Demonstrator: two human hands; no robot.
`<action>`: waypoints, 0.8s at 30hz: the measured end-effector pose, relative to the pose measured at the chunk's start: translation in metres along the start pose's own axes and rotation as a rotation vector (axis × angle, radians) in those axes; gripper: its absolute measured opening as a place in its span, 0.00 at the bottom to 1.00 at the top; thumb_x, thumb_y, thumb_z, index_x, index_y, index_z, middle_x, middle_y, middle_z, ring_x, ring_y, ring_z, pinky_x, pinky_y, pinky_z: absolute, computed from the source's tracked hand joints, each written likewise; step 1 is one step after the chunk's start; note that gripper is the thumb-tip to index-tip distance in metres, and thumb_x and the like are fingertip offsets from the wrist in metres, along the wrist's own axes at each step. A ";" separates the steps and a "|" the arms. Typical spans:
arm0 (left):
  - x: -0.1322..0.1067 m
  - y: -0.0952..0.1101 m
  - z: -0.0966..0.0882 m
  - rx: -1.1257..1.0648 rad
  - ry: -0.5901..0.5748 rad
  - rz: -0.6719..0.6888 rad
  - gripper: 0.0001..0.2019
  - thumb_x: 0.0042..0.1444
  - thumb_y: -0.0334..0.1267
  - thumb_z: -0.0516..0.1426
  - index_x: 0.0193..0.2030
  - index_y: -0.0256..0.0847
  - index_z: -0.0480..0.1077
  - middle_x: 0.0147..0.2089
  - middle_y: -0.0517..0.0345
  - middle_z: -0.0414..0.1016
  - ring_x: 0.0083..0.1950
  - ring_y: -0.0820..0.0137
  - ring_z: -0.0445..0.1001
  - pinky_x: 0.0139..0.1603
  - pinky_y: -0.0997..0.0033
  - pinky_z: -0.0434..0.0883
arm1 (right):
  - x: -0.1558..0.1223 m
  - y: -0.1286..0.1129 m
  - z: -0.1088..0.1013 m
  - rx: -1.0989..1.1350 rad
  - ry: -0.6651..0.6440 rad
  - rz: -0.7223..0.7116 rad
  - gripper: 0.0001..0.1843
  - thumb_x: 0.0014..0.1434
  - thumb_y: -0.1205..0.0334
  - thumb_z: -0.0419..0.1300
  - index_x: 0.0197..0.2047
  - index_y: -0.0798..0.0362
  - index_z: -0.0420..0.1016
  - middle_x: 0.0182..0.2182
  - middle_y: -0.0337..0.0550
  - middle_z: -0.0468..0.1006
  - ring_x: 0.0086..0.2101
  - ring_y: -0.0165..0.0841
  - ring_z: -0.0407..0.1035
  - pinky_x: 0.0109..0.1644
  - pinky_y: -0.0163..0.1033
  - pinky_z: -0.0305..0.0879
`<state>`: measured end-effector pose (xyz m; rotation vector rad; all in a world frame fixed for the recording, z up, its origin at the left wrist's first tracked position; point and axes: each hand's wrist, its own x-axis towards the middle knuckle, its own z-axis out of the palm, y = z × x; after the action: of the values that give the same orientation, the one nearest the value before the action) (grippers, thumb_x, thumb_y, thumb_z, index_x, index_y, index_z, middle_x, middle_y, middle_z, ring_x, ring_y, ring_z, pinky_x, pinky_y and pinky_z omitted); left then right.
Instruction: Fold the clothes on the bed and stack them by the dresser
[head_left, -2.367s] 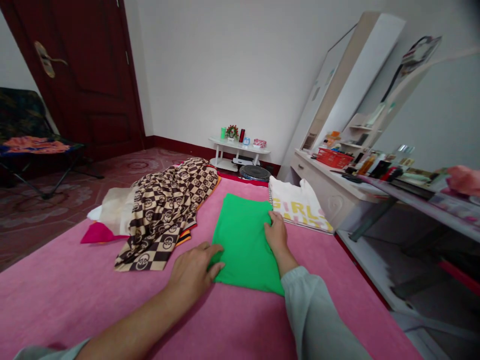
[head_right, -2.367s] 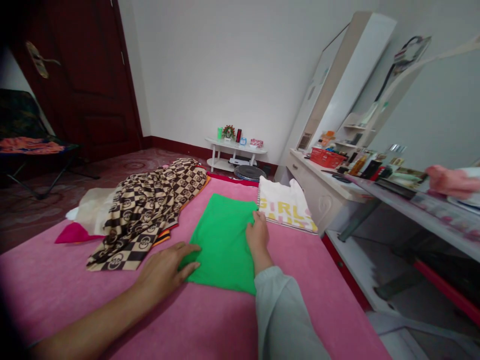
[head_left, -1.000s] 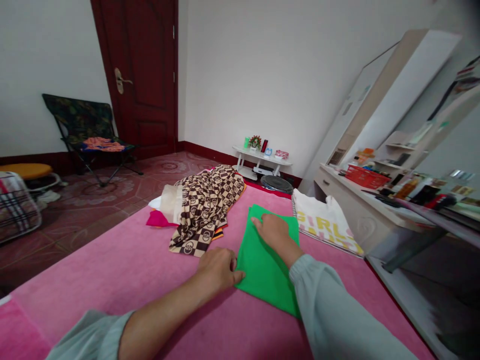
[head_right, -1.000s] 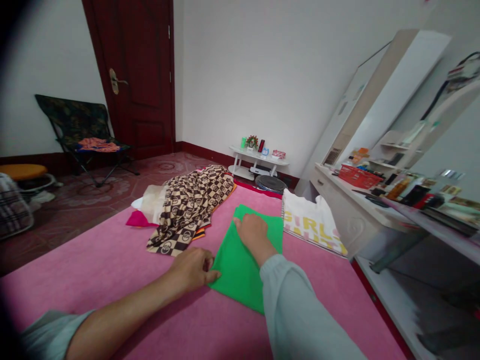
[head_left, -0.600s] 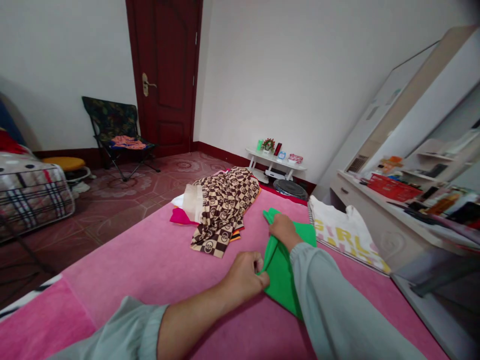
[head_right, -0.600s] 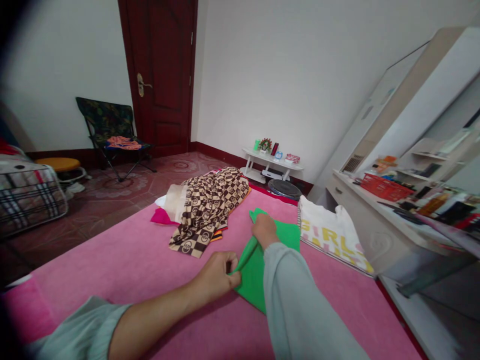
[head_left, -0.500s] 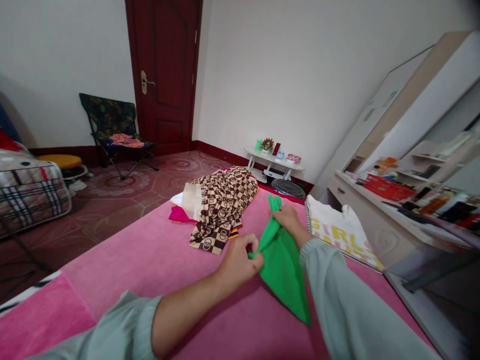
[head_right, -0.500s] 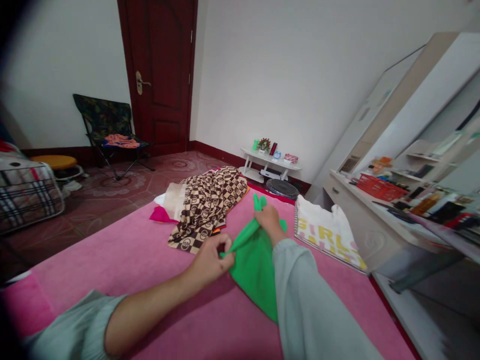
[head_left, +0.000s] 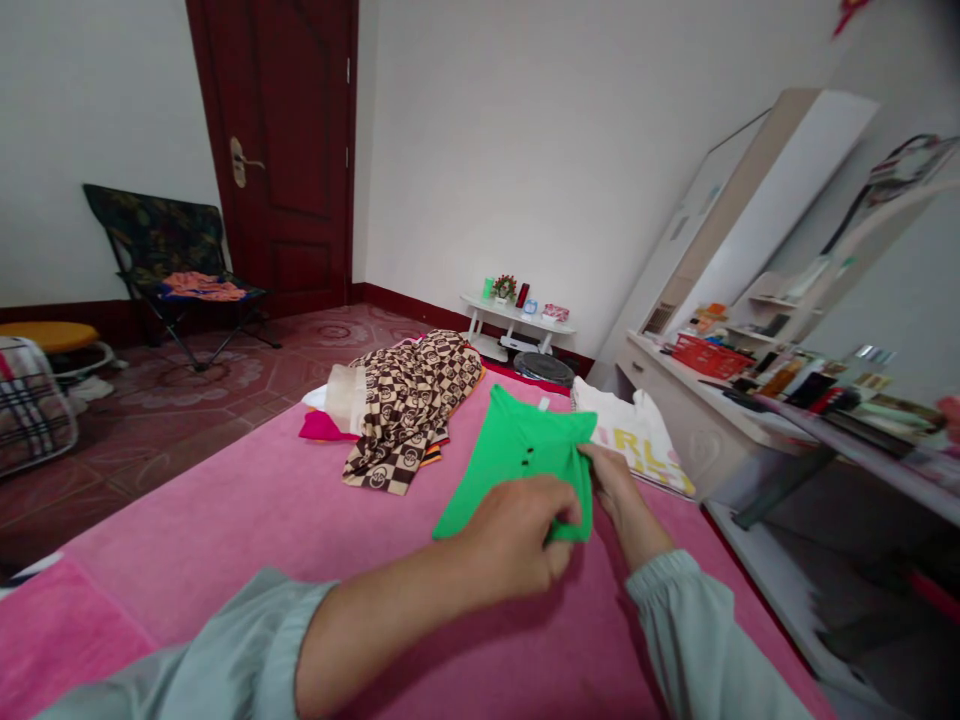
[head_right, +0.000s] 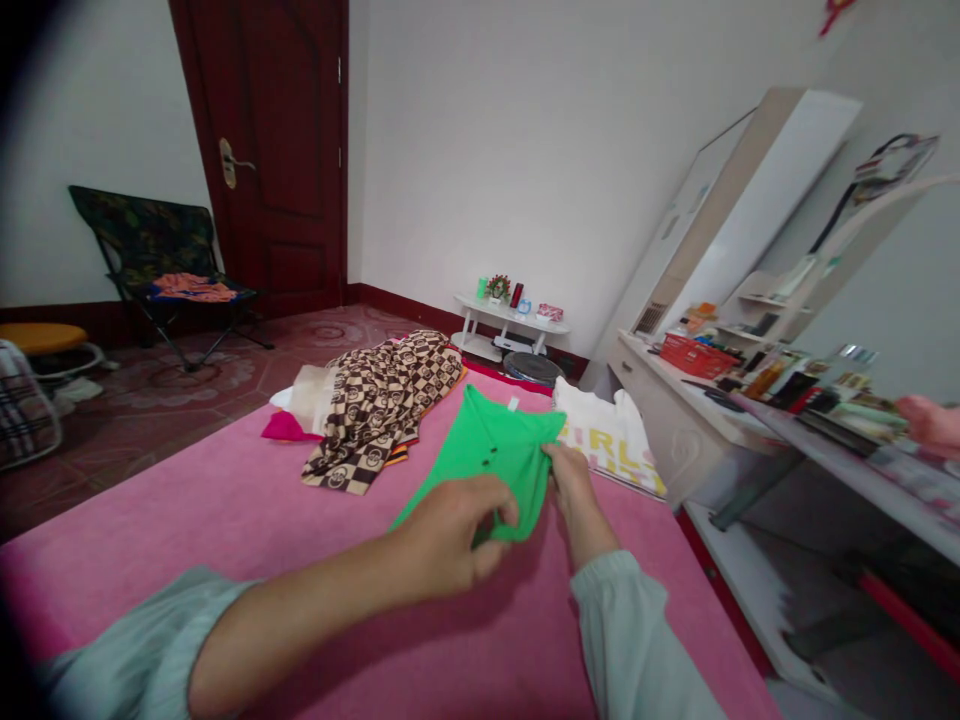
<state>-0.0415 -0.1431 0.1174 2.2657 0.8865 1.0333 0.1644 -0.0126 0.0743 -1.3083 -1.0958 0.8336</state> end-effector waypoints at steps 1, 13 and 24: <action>-0.008 -0.005 0.013 -0.040 -0.156 -0.022 0.10 0.46 0.34 0.60 0.38 0.41 0.73 0.35 0.59 0.75 0.33 0.72 0.70 0.32 0.77 0.62 | -0.009 0.014 -0.015 -0.016 0.002 0.054 0.11 0.38 0.57 0.64 0.21 0.54 0.68 0.13 0.40 0.72 0.14 0.33 0.66 0.18 0.38 0.65; -0.011 -0.097 -0.024 0.481 -0.032 -0.602 0.22 0.52 0.51 0.57 0.50 0.40 0.70 0.42 0.49 0.77 0.43 0.62 0.74 0.41 0.70 0.66 | -0.042 0.062 -0.038 -0.093 -0.119 -0.021 0.39 0.37 0.52 0.68 0.53 0.55 0.66 0.43 0.52 0.78 0.42 0.44 0.75 0.45 0.50 0.72; 0.001 -0.116 -0.009 0.330 -0.125 -0.677 0.11 0.43 0.45 0.59 0.24 0.39 0.69 0.22 0.65 0.64 0.27 0.72 0.66 0.25 0.76 0.56 | -0.042 0.079 -0.035 -0.162 -0.121 -0.143 0.41 0.40 0.61 0.63 0.60 0.54 0.62 0.57 0.52 0.68 0.54 0.43 0.66 0.57 0.50 0.63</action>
<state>-0.0890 -0.0632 0.0468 1.9878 1.7018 0.4574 0.1938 -0.0540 -0.0073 -1.3085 -1.3602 0.7365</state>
